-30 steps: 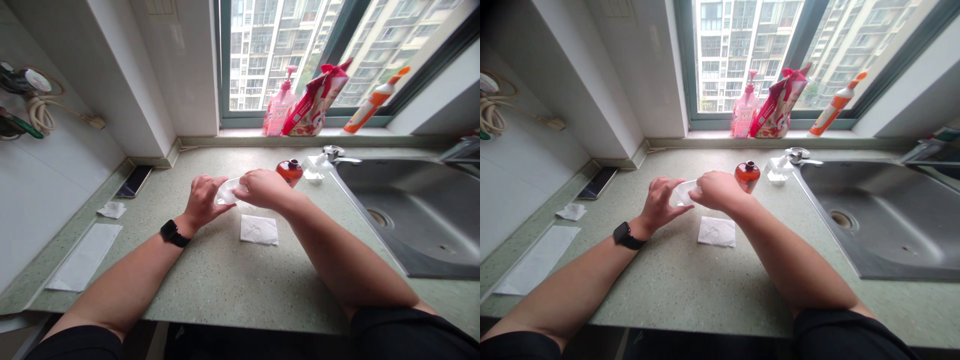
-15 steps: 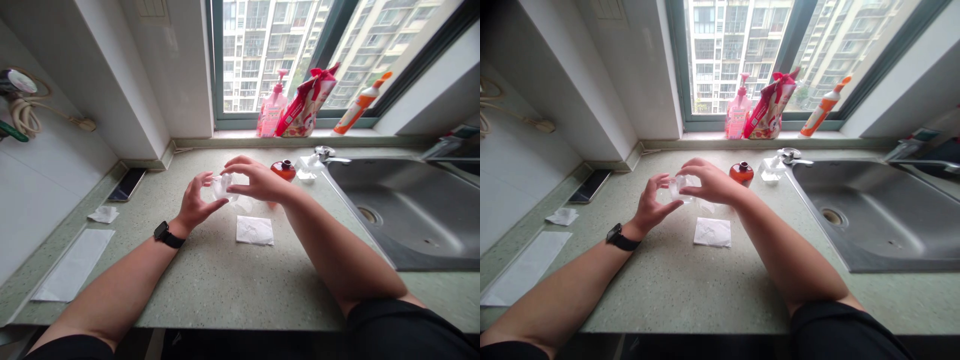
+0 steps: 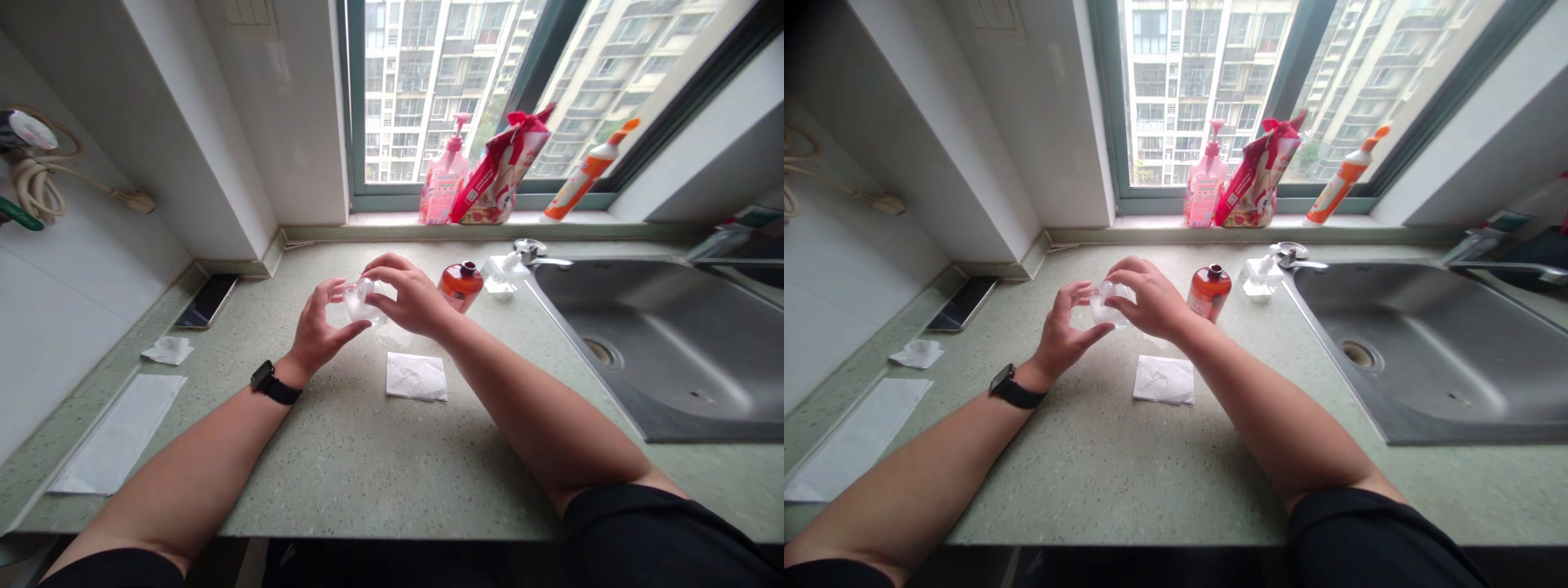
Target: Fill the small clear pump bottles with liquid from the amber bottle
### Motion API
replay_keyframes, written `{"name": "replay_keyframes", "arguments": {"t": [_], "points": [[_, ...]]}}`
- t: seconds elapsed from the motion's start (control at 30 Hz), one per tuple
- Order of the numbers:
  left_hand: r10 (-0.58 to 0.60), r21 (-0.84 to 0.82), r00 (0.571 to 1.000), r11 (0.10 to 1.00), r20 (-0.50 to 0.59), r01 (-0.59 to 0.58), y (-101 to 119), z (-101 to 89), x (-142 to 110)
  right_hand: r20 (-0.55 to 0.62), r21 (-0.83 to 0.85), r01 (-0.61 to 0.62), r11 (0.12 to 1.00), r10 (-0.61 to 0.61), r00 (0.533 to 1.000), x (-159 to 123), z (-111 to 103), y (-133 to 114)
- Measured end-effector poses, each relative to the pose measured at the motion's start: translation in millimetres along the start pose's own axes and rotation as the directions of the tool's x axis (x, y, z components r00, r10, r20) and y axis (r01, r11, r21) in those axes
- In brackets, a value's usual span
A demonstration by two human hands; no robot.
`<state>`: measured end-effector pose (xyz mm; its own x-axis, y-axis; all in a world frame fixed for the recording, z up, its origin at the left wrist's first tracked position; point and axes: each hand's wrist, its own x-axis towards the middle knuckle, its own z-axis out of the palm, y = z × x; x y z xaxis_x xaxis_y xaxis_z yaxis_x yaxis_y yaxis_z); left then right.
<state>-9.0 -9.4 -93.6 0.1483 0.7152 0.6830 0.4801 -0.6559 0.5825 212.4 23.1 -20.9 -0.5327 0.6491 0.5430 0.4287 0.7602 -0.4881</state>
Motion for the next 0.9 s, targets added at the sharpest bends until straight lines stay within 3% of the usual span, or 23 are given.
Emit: {"name": "replay_keyframes", "arguments": {"t": [0.13,0.23,0.37,0.5,0.67,0.77,0.9], "points": [[0.022,0.012,1.0,1.0,0.014,-0.022,-2,-1.2,0,-0.03,0.018,-0.009,1.0,0.01,0.999,1,-5,-1],[0.043,0.01,0.999,0.999,0.003,-0.043,-4,-2.5,0,-0.087,0.053,-0.012,0.999,0.016,0.996,3,-24,-4],[0.03,0.077,1.0,0.997,0.002,-0.03,-3,-2.8,0,-0.182,-0.012,-0.108,0.994,0.104,0.978,-1,-77,-10],[0.071,0.177,0.994,0.981,0.078,-0.084,0,-1.3,1,-0.436,-0.134,-0.126,0.983,0.055,0.898,-20,-140,-11],[0.115,0.21,0.978,0.966,0.177,-0.151,1,0.5,1,-0.532,-0.27,-0.297,0.916,0.115,0.839,-57,-194,5],[0.13,0.206,0.967,0.963,0.221,-0.176,0,1.3,1,-0.53,-0.3,-0.404,0.864,0.201,0.824,-78,-207,28],[0.131,0.22,0.962,0.958,0.241,-0.186,-1,1.5,2,-0.49,-0.284,-0.521,0.805,0.345,0.8,-103,-203,66]]}}
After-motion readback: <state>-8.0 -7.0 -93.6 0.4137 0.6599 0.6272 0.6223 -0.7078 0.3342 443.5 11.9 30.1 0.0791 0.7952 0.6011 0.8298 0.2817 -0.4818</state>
